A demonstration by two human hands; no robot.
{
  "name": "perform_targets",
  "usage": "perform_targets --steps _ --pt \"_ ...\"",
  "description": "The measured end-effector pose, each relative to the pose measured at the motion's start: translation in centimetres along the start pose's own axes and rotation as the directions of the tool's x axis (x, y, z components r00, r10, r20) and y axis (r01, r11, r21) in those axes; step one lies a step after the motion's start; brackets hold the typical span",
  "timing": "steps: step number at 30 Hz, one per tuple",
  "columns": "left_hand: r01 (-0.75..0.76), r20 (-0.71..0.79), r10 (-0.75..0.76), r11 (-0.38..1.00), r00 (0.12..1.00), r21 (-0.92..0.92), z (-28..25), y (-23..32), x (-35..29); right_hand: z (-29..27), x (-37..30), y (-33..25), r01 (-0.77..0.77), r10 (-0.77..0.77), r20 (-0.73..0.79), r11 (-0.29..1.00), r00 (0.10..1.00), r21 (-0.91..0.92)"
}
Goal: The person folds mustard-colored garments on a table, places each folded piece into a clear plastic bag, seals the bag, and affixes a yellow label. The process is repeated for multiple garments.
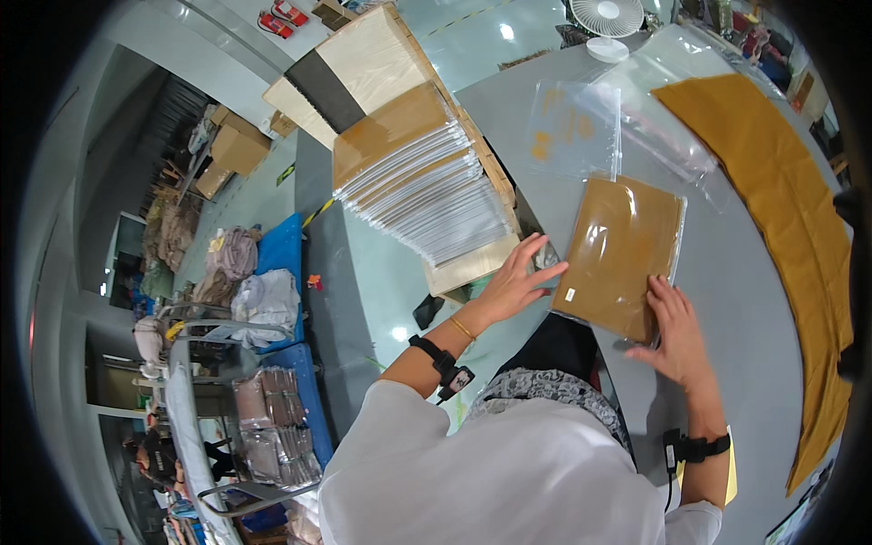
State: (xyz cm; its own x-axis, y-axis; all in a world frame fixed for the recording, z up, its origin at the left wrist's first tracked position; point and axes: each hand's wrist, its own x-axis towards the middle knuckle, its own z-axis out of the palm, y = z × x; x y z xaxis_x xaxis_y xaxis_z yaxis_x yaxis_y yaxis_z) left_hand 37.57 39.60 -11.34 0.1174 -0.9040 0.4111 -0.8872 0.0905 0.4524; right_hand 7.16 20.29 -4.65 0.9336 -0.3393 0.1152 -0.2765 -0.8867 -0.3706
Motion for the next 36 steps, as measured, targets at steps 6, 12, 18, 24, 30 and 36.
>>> perform_targets --steps 6,12,18,24,30,36 --pt "0.05 -0.048 -0.09 0.84 0.995 -0.54 1.0 -2.2 2.5 3.4 0.5 -3.6 -0.04 0.035 -0.107 0.998 0.994 -0.047" --pt "0.042 0.191 -0.416 -0.342 0.889 -0.939 1.0 2.4 -1.3 5.1 6.1 -10.6 0.035 -0.009 -0.198 0.991 0.98 0.13" --pt "0.195 0.355 -0.618 -0.313 0.702 -0.93 -2.5 -1.8 0.2 4.1 14.3 -16.6 0.222 -0.227 -0.034 0.969 0.973 -0.109" --pt "-0.114 -0.311 -0.681 0.319 0.663 -0.941 -21.0 -11.9 2.7 4.3 16.6 -16.9 0.354 -0.357 -0.143 0.934 0.923 -0.046" --pt "-0.105 -0.292 -0.677 0.303 0.676 -0.947 -31.7 -26.4 -0.8 5.0 11.3 -11.7 0.073 -0.077 0.037 0.992 0.996 0.103" --pt "-0.223 -0.321 -0.682 0.231 0.657 -0.947 -33.2 -25.7 0.1 4.6 4.2 -7.3 -0.069 0.068 0.014 0.953 0.998 0.294"
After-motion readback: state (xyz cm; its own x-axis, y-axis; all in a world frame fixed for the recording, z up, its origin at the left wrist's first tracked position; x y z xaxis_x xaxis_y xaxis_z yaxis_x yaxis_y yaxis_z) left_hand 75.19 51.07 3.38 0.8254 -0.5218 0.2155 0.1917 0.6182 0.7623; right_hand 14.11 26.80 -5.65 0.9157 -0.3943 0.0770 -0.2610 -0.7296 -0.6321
